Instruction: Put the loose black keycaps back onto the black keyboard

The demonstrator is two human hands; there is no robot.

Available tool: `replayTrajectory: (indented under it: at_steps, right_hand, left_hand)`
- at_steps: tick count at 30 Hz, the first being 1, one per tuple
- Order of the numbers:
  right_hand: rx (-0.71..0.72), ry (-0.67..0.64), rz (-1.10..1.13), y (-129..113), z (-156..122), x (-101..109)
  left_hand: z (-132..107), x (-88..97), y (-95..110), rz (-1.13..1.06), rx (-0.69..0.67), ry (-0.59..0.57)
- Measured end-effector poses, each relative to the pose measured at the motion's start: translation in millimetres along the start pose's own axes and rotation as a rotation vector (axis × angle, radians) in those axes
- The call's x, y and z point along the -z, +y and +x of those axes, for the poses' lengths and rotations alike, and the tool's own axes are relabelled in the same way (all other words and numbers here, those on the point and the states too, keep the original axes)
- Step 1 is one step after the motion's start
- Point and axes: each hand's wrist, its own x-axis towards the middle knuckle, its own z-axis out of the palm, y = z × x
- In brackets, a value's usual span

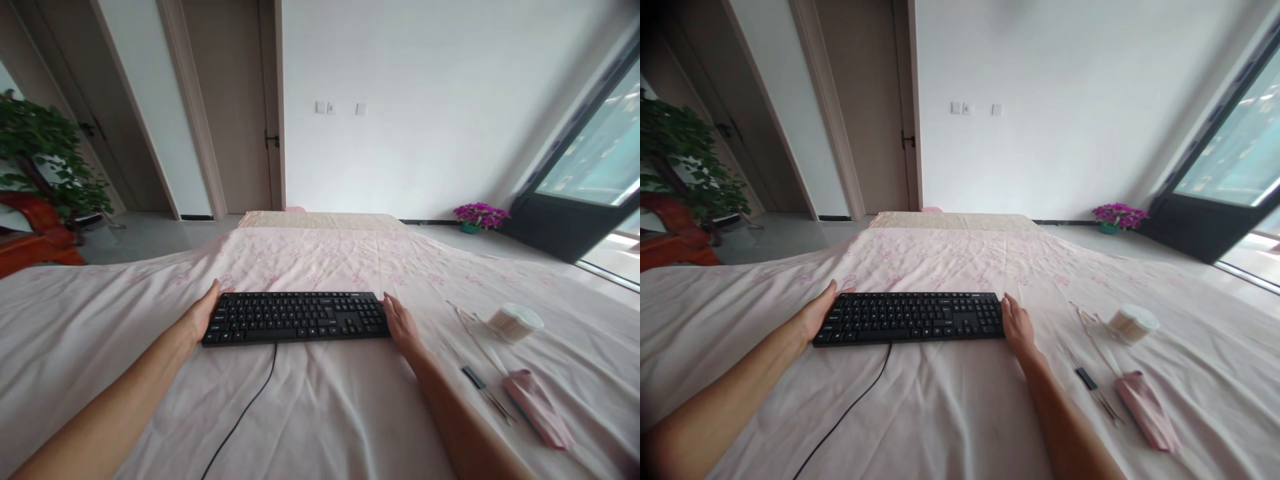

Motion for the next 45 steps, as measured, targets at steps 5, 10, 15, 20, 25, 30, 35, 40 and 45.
replayTrajectory:
  at_steps: [5,10,15,20,25,30,35,40,45]
  right_hand:
    - [-0.02,-0.046,-0.046,6,-4,-12]
    - [-0.064,0.004,0.102,0,-9,-7]
    - [-0.074,0.124,0.231,-6,-12,-3]
    - [-0.054,0.093,0.304,-10,-14,-2]
    - [-0.078,0.055,0.29,-14,-14,2]
    - [-0.078,0.037,0.196,-13,-12,2]
    - [-0.067,0.052,0.191,-11,-14,2]
    - [-0.077,0.05,0.204,-13,-15,2]
    - [-0.082,0.102,0.254,-12,-16,3]
  left_hand:
    - [-5,-1.4,-3,-0.004,-0.044,-0.009]
    - [-13,-9.7,-15,-0.007,-0.122,0.087]
    - [-10,-1.2,-28,-0.077,-0.434,0.018]
    - [-9,4.5,-33,-0.024,-0.536,-0.025]
    - [1,2.8,-37,0.12,-0.578,-0.015]
    - [-18,-7.7,-40,0.533,-0.945,0.215]
    - [-90,-38.3,-59,1.035,-1.142,-0.427]
    - [-126,-40.8,-88,1.301,-1.119,-0.762]
    - [-131,2.4,-105,1.373,-0.893,-0.613]
